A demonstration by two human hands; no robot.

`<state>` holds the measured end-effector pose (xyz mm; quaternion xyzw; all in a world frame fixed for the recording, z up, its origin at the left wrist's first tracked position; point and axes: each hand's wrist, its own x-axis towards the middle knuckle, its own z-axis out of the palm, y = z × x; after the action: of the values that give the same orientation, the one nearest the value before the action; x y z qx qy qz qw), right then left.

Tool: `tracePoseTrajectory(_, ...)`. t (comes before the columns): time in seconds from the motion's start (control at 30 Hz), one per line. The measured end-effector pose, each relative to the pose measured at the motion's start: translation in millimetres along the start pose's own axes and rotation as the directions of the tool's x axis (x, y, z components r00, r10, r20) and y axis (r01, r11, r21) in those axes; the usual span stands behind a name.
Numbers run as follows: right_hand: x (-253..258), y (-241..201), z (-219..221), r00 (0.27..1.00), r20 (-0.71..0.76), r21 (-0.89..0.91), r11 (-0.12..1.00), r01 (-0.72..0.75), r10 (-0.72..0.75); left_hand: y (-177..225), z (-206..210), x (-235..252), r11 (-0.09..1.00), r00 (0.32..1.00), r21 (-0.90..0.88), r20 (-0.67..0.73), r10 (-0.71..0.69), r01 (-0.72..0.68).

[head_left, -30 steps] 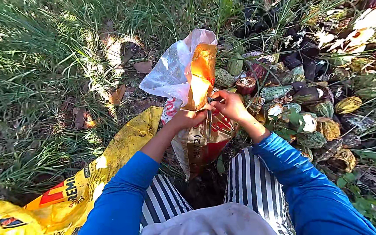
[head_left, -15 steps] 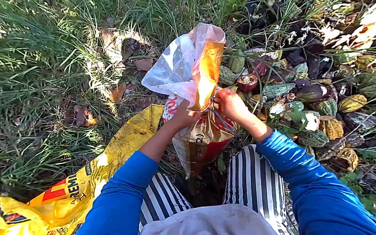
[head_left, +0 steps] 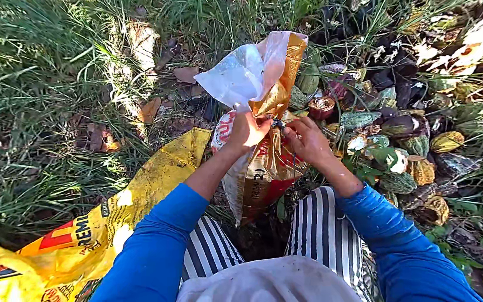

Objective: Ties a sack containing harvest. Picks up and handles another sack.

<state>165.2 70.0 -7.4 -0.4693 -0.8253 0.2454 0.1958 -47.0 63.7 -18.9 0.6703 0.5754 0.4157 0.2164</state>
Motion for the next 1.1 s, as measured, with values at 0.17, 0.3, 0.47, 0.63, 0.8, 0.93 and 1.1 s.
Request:
tracePoseTrajectory(0.17, -24.6, -31.6, -18.1, 0.992, 0.024, -0.112, 0.986, -0.122, 0.125, 1.9, 14.4, -15.5, 0.968, 0.983, 0.175, -0.025, 0.185, -0.177)
tracePoseTrajectory(0.3, -11.1, -28.3, -26.8, 0.974, 0.076, -0.137, 0.97, -0.203, 0.215, 6.4, 25.8, -14.3, 0.914, 0.98, 0.354, 0.093, 0.174, -0.196)
tracePoseTrajectory(0.47, -16.7, -15.1, 0.6, 0.995, -0.1, 0.11, 0.994, -0.011, 0.022, -8.1, 33.8, -9.6, 0.981, 0.987, 0.161, -0.096, 0.127, -0.111)
tracePoseTrajectory(0.63, -32.7, -28.4, 18.7, 0.982, -0.186, 0.165, 0.985, 0.045, -0.014, -44.6, 43.2, -8.2, 0.975, 0.973, -0.071, -0.111, 0.203, -0.212)
tracePoseTrajectory(0.8, -37.7, -29.4, 14.3, 0.993, -0.12, 0.16, 0.987, -0.002, 0.022, -34.1, 42.1, -12.3, 0.975, 0.968, 0.077, -0.125, 0.217, -0.208)
tracePoseTrajectory(0.93, -40.0, -38.9, -0.4, 0.984, -0.025, 0.243, 0.956, -0.166, 0.177, -29.3, 32.3, -14.8, 0.952, 0.971, 0.19, 0.06, 0.231, -0.238)
tracePoseTrajectory(1.1, -42.6, -54.6, 7.1, 0.97, -0.018, 0.263, 0.937, -0.23, 0.243, -16.7, 28.1, -12.3, 0.958, 0.989, 0.251, 0.09, 0.117, -0.136)
